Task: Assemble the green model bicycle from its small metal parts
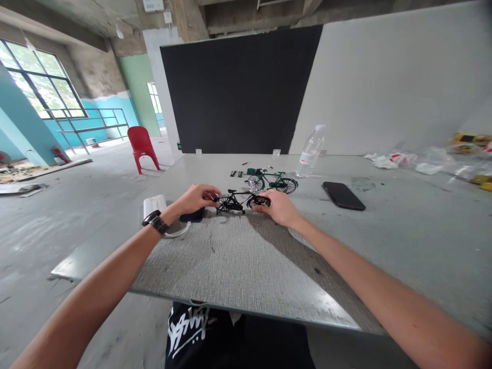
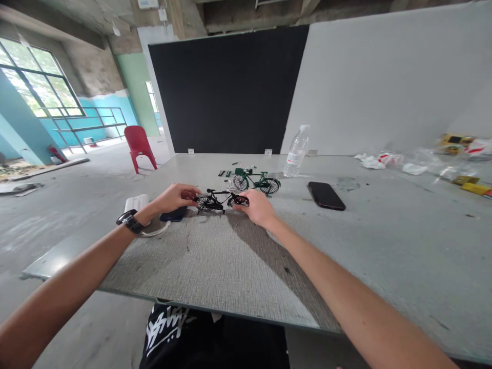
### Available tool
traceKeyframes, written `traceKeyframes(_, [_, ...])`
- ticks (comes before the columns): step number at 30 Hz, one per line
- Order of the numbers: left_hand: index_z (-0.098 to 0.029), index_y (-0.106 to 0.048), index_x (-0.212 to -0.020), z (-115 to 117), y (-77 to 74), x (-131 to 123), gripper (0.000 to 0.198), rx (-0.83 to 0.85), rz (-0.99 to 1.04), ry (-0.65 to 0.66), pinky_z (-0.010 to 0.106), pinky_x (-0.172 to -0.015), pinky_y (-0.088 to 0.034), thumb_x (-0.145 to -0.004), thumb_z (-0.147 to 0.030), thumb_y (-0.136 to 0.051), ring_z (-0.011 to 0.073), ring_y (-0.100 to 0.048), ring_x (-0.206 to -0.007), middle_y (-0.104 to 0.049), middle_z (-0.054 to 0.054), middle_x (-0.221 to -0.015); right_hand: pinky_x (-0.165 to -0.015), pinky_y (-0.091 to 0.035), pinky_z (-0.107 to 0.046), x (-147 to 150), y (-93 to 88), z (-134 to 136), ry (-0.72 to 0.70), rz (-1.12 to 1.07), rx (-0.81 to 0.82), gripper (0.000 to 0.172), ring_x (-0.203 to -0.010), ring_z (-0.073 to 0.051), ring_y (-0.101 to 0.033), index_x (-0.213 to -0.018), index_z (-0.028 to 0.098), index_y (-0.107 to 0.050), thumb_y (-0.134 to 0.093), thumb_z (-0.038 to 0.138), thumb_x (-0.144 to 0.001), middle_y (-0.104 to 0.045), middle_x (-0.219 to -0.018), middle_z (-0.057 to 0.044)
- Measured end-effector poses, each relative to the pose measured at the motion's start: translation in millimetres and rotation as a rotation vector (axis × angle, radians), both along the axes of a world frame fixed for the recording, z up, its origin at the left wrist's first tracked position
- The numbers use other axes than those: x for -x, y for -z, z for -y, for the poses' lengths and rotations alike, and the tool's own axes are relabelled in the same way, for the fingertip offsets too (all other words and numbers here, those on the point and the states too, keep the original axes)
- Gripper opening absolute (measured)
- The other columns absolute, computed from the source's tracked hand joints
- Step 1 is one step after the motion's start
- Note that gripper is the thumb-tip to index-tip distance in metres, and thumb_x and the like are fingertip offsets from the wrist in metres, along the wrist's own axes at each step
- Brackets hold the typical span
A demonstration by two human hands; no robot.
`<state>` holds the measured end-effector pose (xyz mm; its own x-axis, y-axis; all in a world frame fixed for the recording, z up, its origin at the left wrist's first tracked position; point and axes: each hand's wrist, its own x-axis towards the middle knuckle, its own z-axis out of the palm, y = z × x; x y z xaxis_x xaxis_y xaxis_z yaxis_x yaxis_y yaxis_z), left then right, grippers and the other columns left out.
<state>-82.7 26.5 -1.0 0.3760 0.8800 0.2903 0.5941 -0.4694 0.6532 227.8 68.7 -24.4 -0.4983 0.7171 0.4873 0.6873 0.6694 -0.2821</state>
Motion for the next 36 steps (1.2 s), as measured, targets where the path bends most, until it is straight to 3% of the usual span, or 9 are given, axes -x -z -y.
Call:
traceKeyframes(13, [-0.018, -0.073, -0.111, -1.3, 2.3, 1.8, 0.036, -0.002, -0.004, 0.015, 0.031, -0.08, -0.055, -0.079, -0.035, -0.077, 0.0197, -0.071, -0.085, -0.077, 0.006, -0.092, -0.081, -0.051, -0.037, 0.4, 1.2, 0.7, -0.003, -0.021, 0.036, 0.028, -0.094, -0.029, -0.069, -0.1, 0.021, -0.078, -0.076, 0.042, -0.082, -0.076, -0.101, -0.009])
traceKeyframes(25, [-0.019, -0.074, -0.109, -2.1, 4.6, 2.2, 0.031, -0.072, -0.011, 0.005, 0.032, -0.078, -0.057, -0.081, -0.032, -0.077, 0.019, -0.071, -0.082, -0.077, 0.006, -0.091, -0.087, -0.052, -0.042, 0.0, 3.9, 6.9, 0.013, -0.005, -0.032, 0.036, -0.099, -0.03, -0.068, -0.109, 0.019, -0.076, -0.072, 0.047, -0.086, -0.075, -0.105, -0.011])
traceKeyframes(31, [-0.018, -0.072, -0.106, 6.0, -0.8, -4.1, 0.019, -0.279, 0.117, 0.057, 0.031, -0.082, -0.058, -0.089, -0.024, -0.068, 0.0168, -0.071, -0.088, -0.075, 0.007, -0.101, -0.081, -0.052, -0.041, -1.5, -9.8, 21.0, 0.009, -0.048, -0.203, 0.036, -0.098, -0.028, -0.066, -0.11, 0.021, -0.074, -0.058, 0.05, -0.095, -0.071, -0.103, -0.011])
traceKeyframes(36, [-0.019, -0.07, -0.109, 16.9, -11.1, -7.6, 0.016, -0.554, 0.014, 0.083, 0.029, -0.078, -0.054, -0.098, -0.022, -0.059, 0.0153, -0.068, -0.088, -0.073, 0.007, -0.098, -0.084, -0.049, -0.039, -4.6, -22.3, 30.4, -0.036, -0.107, -0.372, 0.029, -0.099, -0.025, -0.061, -0.108, 0.023, -0.072, -0.055, 0.044, -0.099, -0.068, -0.103, -0.009])
